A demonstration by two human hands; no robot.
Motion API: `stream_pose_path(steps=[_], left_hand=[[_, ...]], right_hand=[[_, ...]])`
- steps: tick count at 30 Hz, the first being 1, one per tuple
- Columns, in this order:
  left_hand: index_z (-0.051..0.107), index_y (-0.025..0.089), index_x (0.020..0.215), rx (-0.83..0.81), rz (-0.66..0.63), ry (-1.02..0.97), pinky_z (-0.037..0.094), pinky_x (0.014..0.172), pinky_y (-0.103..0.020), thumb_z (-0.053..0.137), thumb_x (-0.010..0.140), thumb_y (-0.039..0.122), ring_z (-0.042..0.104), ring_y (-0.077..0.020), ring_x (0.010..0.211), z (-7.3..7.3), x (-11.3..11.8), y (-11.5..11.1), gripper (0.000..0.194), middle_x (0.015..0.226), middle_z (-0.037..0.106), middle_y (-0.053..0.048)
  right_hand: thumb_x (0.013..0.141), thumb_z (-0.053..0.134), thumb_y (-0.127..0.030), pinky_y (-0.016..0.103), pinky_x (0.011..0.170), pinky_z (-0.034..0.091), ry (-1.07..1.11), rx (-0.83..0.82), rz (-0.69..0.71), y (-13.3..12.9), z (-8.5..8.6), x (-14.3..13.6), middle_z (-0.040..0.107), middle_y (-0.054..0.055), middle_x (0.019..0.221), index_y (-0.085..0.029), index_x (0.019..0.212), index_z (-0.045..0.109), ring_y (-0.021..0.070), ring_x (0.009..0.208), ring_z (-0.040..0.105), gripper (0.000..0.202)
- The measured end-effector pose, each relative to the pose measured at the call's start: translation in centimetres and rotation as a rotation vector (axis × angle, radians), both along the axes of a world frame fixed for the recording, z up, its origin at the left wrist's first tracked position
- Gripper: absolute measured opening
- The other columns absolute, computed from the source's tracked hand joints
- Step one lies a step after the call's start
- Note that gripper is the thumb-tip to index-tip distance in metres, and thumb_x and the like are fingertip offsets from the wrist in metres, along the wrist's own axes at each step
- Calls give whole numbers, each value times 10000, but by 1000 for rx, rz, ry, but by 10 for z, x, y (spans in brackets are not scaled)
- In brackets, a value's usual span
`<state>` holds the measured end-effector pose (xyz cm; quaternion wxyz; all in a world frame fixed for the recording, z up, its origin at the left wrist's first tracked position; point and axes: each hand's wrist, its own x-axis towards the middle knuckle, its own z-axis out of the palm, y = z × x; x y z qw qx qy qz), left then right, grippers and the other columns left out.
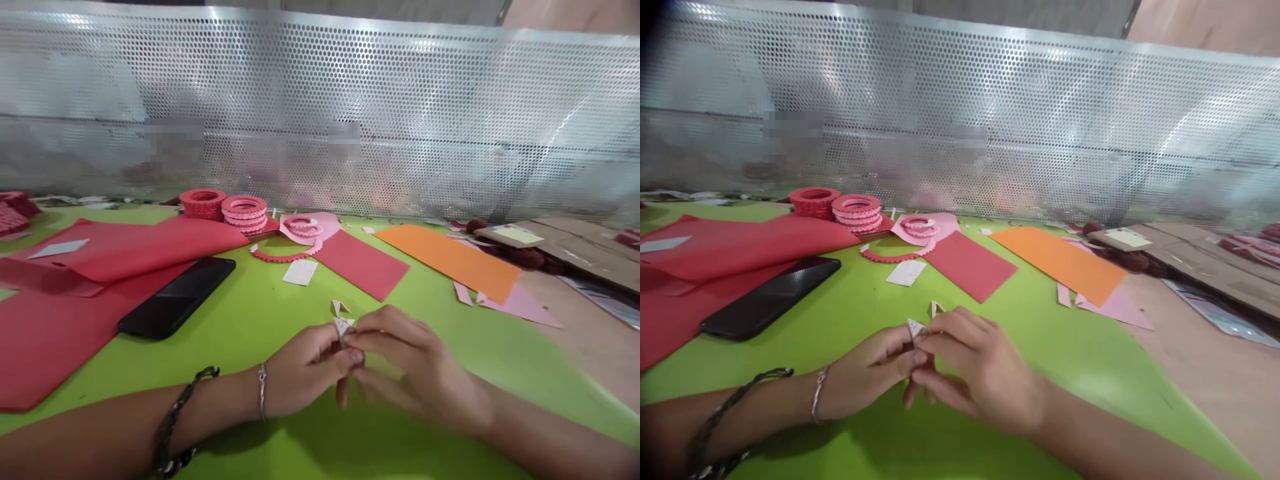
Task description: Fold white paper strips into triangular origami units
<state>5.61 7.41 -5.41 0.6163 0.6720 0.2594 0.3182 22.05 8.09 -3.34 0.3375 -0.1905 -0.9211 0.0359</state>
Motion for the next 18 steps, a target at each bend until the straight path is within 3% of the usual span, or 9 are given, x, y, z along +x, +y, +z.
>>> stream_pose_path(steps=[4,8,14,18], left_hand=[[406,145,774,108,-45,169,374,410,-168,288,865,353,459,-72,421,-2,-3,2,256,594,556,-25],[444,129,753,241,-41,341,396,436,-173,234,883,296,486,-79,421,1,-5,0,298,625,623,-73],[491,130,742,407,140,380,400,440,-156,264,885,264,507,-74,432,7,-6,0,300,607,627,-35],[500,132,696,519,140,390,361,403,-128,239,888,246,473,-65,393,9,-8,0,344,482,578,-7]], right_hand=[[776,494,-107,218,630,449,104,-305,-38,-2,1,-2,549,27,802,-169,969,487,114,720,516,203],[784,527,-147,205,575,427,130,-466,-73,-2,-1,-3,541,2,733,-182,828,526,99,648,505,56],[816,463,-181,226,541,427,294,-733,-53,-3,2,-6,523,11,692,-163,732,480,108,617,521,88],[844,419,-228,228,551,421,264,-854,36,-2,1,-6,536,11,670,-162,737,453,107,615,527,130]])
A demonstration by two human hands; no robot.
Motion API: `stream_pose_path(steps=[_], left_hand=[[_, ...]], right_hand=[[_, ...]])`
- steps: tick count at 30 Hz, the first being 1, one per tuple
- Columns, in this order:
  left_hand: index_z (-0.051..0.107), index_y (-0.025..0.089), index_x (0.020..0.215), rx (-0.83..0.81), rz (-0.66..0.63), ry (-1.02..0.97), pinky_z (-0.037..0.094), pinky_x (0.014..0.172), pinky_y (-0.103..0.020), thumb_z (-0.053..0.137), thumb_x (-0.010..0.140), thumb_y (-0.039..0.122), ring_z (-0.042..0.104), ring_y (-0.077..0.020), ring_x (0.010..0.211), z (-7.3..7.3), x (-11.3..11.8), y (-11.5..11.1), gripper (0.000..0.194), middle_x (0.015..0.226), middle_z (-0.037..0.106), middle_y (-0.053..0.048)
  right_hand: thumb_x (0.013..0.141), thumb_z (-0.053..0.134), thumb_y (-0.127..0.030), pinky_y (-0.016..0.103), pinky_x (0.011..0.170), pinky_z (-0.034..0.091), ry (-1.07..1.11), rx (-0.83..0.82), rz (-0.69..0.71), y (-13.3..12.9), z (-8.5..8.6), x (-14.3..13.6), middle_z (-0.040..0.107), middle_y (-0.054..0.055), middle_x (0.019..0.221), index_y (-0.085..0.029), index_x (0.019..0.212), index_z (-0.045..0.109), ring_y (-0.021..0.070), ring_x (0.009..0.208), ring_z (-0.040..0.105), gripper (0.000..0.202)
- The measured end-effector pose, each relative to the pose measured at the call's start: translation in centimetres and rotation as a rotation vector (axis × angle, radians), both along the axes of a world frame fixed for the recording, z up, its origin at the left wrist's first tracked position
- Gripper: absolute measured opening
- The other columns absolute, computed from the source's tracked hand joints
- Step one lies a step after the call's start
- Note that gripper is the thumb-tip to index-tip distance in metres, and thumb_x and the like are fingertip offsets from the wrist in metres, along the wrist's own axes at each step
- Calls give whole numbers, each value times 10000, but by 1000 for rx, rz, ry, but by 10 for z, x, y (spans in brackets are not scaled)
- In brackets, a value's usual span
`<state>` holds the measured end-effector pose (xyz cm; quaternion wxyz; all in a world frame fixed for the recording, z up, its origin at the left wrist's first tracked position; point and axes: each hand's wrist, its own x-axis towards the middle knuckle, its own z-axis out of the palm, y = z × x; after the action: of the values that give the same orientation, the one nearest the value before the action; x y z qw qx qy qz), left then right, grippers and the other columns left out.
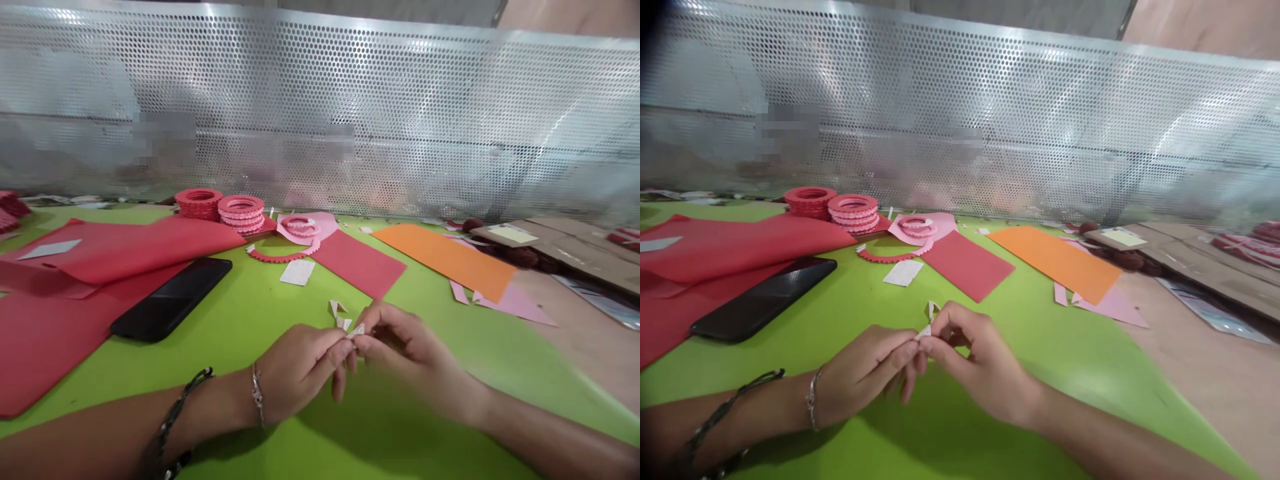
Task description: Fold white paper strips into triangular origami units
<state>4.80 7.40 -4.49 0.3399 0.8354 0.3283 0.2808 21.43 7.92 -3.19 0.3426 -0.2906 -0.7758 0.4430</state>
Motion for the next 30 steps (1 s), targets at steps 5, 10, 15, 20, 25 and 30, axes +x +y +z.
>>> stream_pose_path(steps=[5,10,15,20,25,30], left_hand=[[490,133,658,-60,-81,19,371,409,-124,229,885,251,417,-50,310,-2,-3,0,366,374,495,39],[548,128,664,66,-127,84,416,518,-145,255,878,239,453,-62,351,0,-7,3,379,343,447,54],[576,137,674,180,-51,181,386,523,-152,287,880,242,469,-67,385,8,-10,9,370,357,433,58],[561,122,597,119,-17,181,291,394,-127,311,860,222,374,-40,322,15,-13,15,376,357,340,71],[523,131,510,-85,-102,291,301,393,-137,372,815,257,406,-54,354,34,-37,30,363,382,406,47],[552,132,593,-126,179,422,348,413,-159,378,797,415,428,-79,364,41,-68,58,390,383,456,36]], right_hand=[[873,366,-223,191,513,365,-220,150,34,1,-2,2,547,0,637,-158,701,481,79,556,473,217],[858,401,-198,180,514,358,-245,212,39,-1,-1,4,558,-2,629,-156,684,496,74,555,476,202],[869,379,-235,176,504,374,-123,107,70,7,-5,4,523,-8,622,-152,720,493,72,549,473,205],[834,437,-240,195,529,376,-135,157,-30,19,-7,5,523,2,666,-147,771,517,92,594,472,138],[854,369,-244,208,516,382,-105,224,-159,22,-2,8,510,7,655,-154,783,506,101,581,471,179],[855,343,-271,215,486,372,-76,230,-227,25,-4,12,476,-2,621,-160,753,478,100,542,450,202]])
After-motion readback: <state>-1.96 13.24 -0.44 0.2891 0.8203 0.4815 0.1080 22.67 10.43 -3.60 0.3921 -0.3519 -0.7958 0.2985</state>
